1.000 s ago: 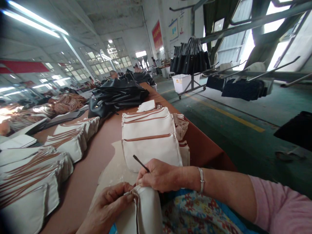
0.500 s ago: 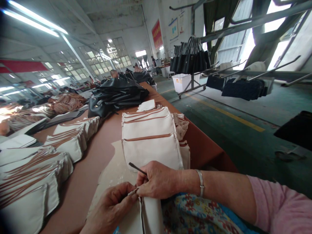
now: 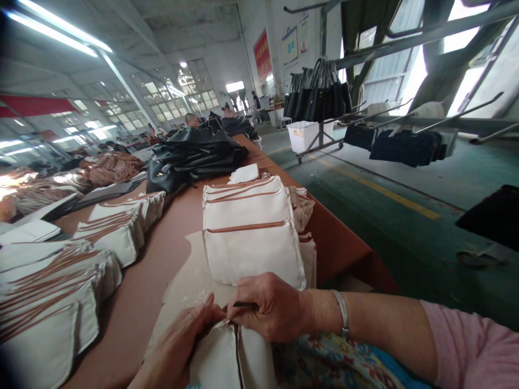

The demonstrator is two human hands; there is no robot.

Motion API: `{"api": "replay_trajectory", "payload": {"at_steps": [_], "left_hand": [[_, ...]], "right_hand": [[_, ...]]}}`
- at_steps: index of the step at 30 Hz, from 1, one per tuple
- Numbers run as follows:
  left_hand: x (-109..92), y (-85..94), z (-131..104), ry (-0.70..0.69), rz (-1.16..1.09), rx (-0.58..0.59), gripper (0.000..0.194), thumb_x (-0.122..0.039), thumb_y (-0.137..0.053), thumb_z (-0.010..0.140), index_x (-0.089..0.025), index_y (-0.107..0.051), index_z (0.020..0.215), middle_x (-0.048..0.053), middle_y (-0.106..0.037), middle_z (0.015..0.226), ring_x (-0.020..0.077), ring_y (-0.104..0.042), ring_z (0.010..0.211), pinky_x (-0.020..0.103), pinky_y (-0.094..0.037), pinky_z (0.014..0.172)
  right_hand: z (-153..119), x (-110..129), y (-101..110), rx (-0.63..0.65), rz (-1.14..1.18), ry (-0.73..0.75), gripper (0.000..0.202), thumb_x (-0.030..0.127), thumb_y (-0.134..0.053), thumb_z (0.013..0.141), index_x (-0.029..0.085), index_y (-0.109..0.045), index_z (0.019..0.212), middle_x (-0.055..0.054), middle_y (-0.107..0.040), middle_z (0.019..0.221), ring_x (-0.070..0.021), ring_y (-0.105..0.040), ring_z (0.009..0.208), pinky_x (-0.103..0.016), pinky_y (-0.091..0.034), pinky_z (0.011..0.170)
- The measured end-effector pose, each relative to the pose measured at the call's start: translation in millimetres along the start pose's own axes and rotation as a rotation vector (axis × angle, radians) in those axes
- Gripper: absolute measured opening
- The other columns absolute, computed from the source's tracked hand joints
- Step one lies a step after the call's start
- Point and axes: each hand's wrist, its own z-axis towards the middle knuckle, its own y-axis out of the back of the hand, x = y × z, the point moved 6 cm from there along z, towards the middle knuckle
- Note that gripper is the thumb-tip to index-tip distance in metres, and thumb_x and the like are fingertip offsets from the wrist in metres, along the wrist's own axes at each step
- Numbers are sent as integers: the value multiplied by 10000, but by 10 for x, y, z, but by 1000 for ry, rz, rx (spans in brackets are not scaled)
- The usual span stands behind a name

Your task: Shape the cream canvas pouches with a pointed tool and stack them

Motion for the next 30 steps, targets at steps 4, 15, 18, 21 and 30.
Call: {"api": "replay_trajectory", "payload": {"at_steps": [4,15,18,21,30], "left_hand": [[-34,-216,-42,81,-144,243,479,-580,-735,722,-102,-716,706,53,-657,677,158,-511,600,230,-355,548],[142,-179,5,82,-55,289,456,-554,-775,698,-153,-560,664,-27,-492,565,89,-375,490,211,-223,467],[23,-169,-35,-27,97,289,481,-605,-719,727,-150,-571,678,-38,-446,578,92,-346,517,215,-240,486],[-145,-150,-105,-165,272,243,480,-602,-672,771,-157,-554,635,-45,-402,586,101,-338,547,215,-255,495],[-353,-190,-230,-389,421,192,387,-479,-616,865,-175,-581,629,-25,-488,609,131,-441,584,216,-320,534]], "right_hand": [[-34,52,19,43,-146,127,133,104,-526,854,123,-656,868,-78,-622,797,-120,-592,719,-200,-472,669],[-113,127,11,124,-289,234,178,168,-459,907,147,-635,927,-78,-611,799,-133,-586,735,-211,-472,686],[-99,97,63,111,-160,125,197,260,-473,927,135,-622,951,-79,-619,806,-144,-571,741,-237,-469,710],[-63,-43,139,79,63,-177,315,375,-427,968,110,-598,960,-41,-570,771,-122,-511,694,-229,-437,655],[78,-52,-7,385,221,-410,256,306,-575,880,98,-583,731,51,-407,621,-56,-362,587,-171,-327,563]]}}
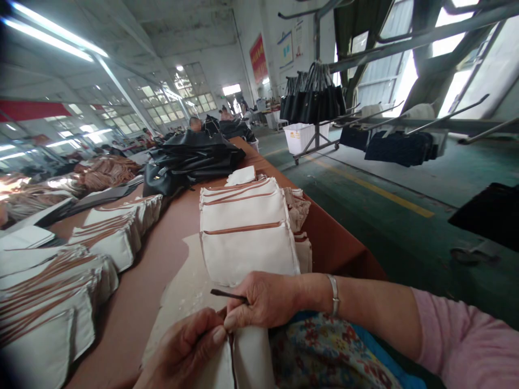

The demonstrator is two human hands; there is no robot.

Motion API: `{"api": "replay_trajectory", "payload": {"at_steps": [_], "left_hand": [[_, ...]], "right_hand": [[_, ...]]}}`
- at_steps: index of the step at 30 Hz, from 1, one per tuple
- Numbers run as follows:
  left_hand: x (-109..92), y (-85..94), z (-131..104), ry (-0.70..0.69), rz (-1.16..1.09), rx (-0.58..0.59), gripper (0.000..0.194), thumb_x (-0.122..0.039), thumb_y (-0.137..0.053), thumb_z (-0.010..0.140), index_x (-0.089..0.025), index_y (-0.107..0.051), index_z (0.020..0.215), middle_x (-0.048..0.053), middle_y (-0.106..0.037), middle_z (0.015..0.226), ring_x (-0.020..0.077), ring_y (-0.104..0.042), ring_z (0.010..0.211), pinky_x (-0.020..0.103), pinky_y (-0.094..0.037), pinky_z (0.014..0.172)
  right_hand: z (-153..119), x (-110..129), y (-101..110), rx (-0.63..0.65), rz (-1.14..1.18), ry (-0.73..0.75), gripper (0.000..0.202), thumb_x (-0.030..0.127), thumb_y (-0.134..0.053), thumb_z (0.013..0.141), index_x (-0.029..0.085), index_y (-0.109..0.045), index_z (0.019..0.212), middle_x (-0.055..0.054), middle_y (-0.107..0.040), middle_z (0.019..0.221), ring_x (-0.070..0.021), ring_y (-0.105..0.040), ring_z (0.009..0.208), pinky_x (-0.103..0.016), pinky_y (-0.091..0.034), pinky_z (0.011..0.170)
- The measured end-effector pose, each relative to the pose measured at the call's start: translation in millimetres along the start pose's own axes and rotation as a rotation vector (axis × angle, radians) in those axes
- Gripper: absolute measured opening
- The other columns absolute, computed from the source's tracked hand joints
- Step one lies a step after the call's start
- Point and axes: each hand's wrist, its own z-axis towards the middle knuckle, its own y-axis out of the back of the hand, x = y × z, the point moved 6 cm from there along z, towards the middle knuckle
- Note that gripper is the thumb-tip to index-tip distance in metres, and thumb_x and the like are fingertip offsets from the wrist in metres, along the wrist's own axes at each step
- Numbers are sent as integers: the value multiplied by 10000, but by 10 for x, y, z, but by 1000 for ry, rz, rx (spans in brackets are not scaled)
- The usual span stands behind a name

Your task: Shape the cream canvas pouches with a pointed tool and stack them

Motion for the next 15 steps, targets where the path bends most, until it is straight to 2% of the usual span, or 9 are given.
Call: {"api": "replay_trajectory", "payload": {"at_steps": [3,6,8,11,12,13,15], "left_hand": [[63,-25,18,-20,-112,32,400,-493,-628,855,-172,-552,628,-32,-446,613,119,-399,576,211,-300,529],[244,-50,47,65,-337,94,453,-555,-680,793,-177,-498,624,-48,-392,603,104,-326,553,209,-271,514],[347,-35,57,123,-433,135,498,-629,-590,824,-166,-538,650,-38,-407,601,110,-324,547,219,-271,507],[377,42,56,136,-380,190,666,-642,-283,939,-123,-632,710,11,-470,624,141,-374,581,248,-298,533],[368,73,54,139,-344,195,682,-618,-240,957,-117,-637,720,20,-479,641,147,-381,601,254,-303,550],[353,96,51,142,-317,204,653,-600,-258,964,-119,-629,725,17,-477,656,147,-377,618,256,-303,566],[329,105,44,158,-286,231,512,-569,-417,944,-137,-583,725,-10,-440,668,133,-343,624,247,-281,572]], "right_hand": [[18,-116,-54,-31,146,-40,290,359,-618,852,88,-590,751,42,-444,646,-55,-362,588,-175,-317,548],[15,-268,-100,-79,285,-78,399,480,-640,829,88,-596,771,32,-456,675,-61,-356,597,-186,-296,535],[3,-304,-96,-112,286,-72,436,518,-649,814,85,-606,778,32,-449,670,-64,-351,601,-191,-286,538],[-24,-247,-61,-124,228,-48,459,535,-635,822,78,-614,776,33,-437,650,-65,-342,597,-194,-275,535],[-32,-216,-49,-121,211,-44,463,538,-624,830,78,-613,777,32,-438,646,-66,-343,595,-194,-273,532],[-39,-190,-36,-122,196,-42,468,543,-617,833,79,-612,775,32,-437,643,-66,-343,594,-194,-269,527],[-46,-165,-20,-136,171,-45,479,556,-616,828,81,-604,763,33,-429,638,-67,-340,593,-195,-264,522]]}}
